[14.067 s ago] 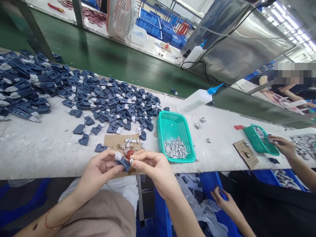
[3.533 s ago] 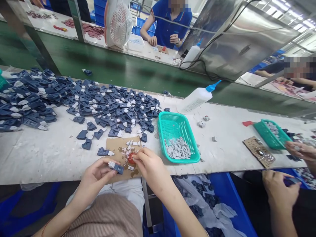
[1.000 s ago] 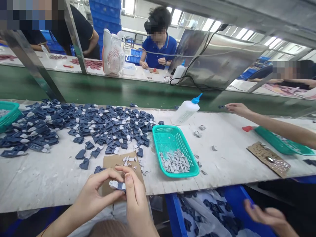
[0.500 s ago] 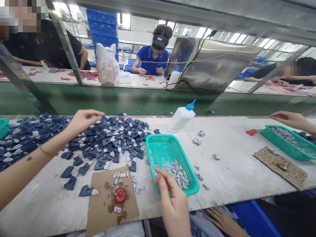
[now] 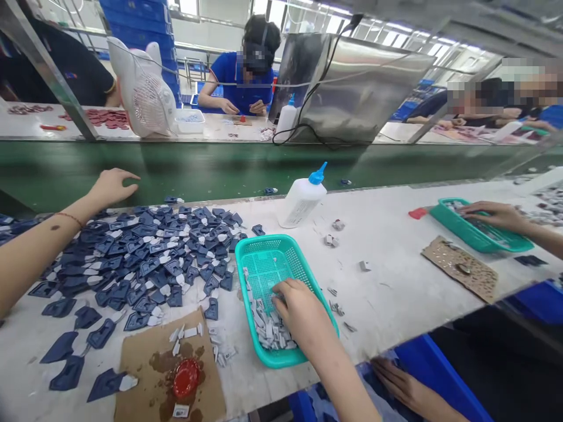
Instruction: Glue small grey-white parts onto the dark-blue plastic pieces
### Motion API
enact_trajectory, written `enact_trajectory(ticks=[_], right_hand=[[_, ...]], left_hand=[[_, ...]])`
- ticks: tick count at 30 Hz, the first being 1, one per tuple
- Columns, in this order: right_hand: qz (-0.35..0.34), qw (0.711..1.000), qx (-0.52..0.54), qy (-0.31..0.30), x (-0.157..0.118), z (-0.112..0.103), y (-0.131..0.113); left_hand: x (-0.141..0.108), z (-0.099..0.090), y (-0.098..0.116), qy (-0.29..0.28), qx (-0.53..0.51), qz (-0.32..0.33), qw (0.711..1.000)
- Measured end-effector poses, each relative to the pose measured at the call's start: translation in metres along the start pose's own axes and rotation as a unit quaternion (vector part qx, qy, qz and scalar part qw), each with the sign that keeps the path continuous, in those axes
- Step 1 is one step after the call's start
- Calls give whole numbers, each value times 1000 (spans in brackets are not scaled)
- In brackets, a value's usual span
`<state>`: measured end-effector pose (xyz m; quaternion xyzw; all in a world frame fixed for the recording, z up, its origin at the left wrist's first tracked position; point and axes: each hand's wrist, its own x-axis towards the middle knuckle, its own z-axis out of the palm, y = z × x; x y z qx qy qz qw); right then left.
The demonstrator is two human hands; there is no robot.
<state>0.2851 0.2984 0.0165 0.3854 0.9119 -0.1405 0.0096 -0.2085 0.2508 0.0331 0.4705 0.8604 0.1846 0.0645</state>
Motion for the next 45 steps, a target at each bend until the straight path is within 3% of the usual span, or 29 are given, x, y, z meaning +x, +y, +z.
enact_trajectory(ticks=[4,9,15,20,24,29,32,38,42,45], right_hand=[[-11,1000,9,-6,4,3,4],[-29,994,99,30,7,0,0],[-29,987,138,70,12,4,1],[-40,996,50,66,3,5,3],[-31,997,19,67,-4,4,2],[-30,997,-17,68,-2,4,-2],[-37,997,-35,65,1,6,-4],[-38,994,-63,75,4,12,-4],[-40,994,-62,84,5,14,-5],[-44,994,-51,90,6,13,-7]], left_hand=[[2,8,19,-86,9,110,990],[8,24,26,-137,10,138,981],[8,21,26,-101,-22,81,991],[-18,4,36,3,-116,15,993],[-63,-15,52,63,-264,-15,962],[-149,-39,74,58,-538,-66,839],[-206,-41,80,11,-602,-94,793],[-302,-9,79,-78,-654,-186,729],[-342,15,80,-133,-663,-219,704],[-361,31,85,-124,-683,-237,680]])
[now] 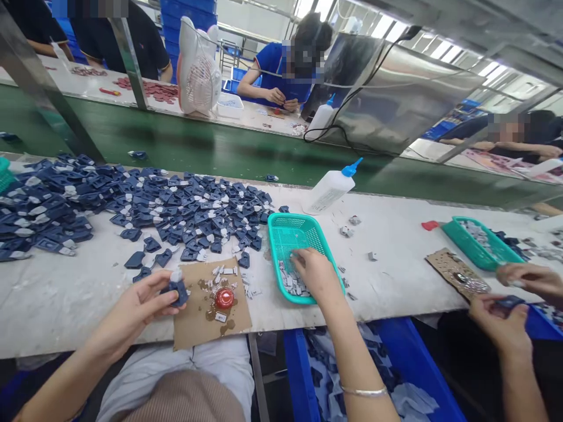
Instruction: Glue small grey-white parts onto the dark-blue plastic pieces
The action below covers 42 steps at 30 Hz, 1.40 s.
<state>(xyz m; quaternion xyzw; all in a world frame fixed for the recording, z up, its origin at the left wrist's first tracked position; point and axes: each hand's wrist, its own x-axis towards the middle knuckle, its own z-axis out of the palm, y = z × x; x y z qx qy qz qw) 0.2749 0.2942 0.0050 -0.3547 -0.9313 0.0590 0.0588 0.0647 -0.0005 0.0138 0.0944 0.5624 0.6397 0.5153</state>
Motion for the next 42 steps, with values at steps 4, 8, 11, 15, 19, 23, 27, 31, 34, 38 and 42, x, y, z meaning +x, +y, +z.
enact_trajectory(ticks=[4,8,11,15,19,23,27,31,34,38,42], right_hand=[[0,999,27,23,-2,-7,-10],[-13,994,98,53,-22,-22,-49],[-50,975,211,42,-42,-26,-93],[-100,962,253,-10,-59,-20,-134],[-133,963,234,-21,-60,-11,-143],[-138,967,213,-29,-58,-8,-141],[-136,962,230,-52,-58,-8,-142],[-134,965,221,-46,-56,-8,-145],[-131,967,214,-52,-55,-9,-146],[-134,967,207,-59,-55,-9,-147],[-122,969,207,-55,-56,-9,-148]], left_hand=[[-7,6,-23,20,-20,12,1000],[-8,6,-36,-13,-4,16,1000],[-6,6,-40,-44,0,24,999],[-4,6,-43,-55,-9,41,998],[-2,6,-43,-58,-23,36,997],[-1,4,-43,-62,-25,33,997],[0,3,-46,-68,-29,42,996],[1,3,-46,-69,-28,39,996],[2,4,-44,-72,-28,37,996],[3,4,-44,-73,-13,47,996],[2,5,-43,-75,-4,48,996]])
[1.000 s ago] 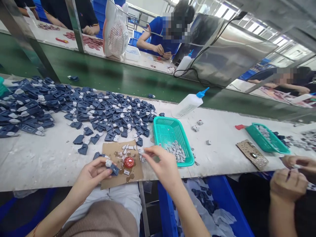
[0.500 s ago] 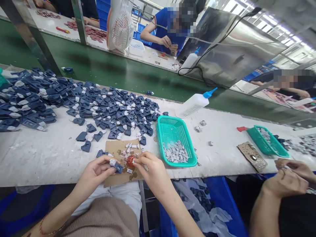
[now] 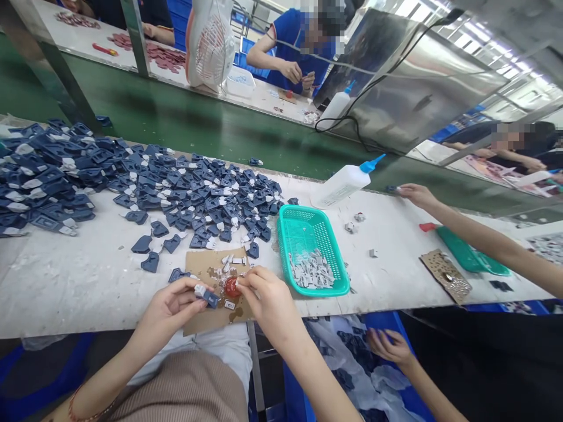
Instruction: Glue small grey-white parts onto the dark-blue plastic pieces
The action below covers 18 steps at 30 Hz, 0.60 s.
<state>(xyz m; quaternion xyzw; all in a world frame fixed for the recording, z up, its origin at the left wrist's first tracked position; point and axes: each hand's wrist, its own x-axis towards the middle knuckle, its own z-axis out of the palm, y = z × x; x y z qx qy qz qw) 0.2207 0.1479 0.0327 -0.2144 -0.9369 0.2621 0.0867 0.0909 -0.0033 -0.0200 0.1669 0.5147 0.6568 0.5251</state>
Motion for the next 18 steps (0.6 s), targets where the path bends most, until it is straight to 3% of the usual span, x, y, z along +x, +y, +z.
enact_trajectory(ticks=[3,6,8,13,15,18], right_hand=[[12,999,32,5,0,0,0],[73,990,114,28,0,-1,0],[137,966,217,40,0,-4,0],[238,859,452,30,-7,-8,-11],[247,839,485,21,-9,-8,-17],[241,834,495,23,-12,-8,-25]], left_hand=[[0,1,1,10,5,2,1000],[1,5,0,15,0,9,1000],[1,9,0,14,-19,15,1000],[0,21,8,18,-45,19,999],[-2,25,13,22,-46,18,999],[-5,28,19,19,-45,15,999]])
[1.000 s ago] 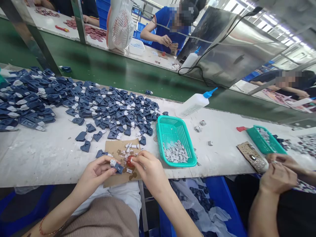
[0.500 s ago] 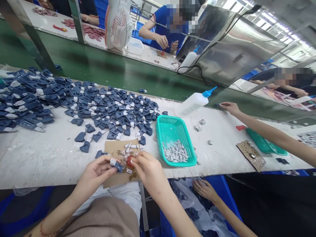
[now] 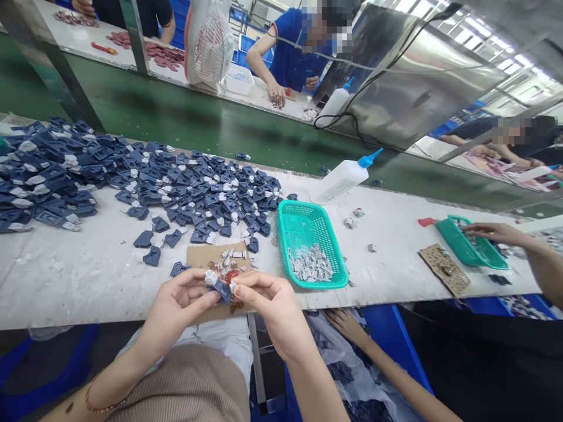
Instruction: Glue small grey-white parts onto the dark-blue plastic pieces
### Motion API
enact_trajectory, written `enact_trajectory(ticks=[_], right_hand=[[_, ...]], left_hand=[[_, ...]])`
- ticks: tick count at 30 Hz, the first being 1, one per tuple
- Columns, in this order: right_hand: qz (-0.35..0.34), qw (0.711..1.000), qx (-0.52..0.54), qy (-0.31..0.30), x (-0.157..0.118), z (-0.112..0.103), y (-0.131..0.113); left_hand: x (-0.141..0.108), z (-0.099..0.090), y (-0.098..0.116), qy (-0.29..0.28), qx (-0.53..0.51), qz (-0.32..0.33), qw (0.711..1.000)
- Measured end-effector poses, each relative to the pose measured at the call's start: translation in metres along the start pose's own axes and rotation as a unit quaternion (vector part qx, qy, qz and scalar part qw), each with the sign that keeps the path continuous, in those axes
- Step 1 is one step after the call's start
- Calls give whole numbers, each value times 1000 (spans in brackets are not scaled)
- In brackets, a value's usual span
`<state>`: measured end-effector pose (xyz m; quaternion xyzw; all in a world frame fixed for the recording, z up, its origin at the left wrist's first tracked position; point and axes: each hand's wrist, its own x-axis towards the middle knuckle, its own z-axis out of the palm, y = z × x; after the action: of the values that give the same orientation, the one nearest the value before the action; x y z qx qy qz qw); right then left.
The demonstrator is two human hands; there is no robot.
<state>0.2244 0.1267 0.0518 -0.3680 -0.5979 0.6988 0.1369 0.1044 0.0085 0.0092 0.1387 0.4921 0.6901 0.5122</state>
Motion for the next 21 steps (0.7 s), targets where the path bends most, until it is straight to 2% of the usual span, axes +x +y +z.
enact_trajectory(ticks=[6,11,17,21], right_hand=[[-51,998,-41,-4,-5,7,-1],[-70,994,-82,18,-8,14,-3],[-16,999,13,-39,-8,14,1],[-25,996,75,-45,-7,26,8]], left_hand=[[-4,1,2,8,-9,12,1000],[-8,1,1,19,-1,27,999],[-10,1,4,19,28,56,998],[-5,1,11,23,70,85,994]])
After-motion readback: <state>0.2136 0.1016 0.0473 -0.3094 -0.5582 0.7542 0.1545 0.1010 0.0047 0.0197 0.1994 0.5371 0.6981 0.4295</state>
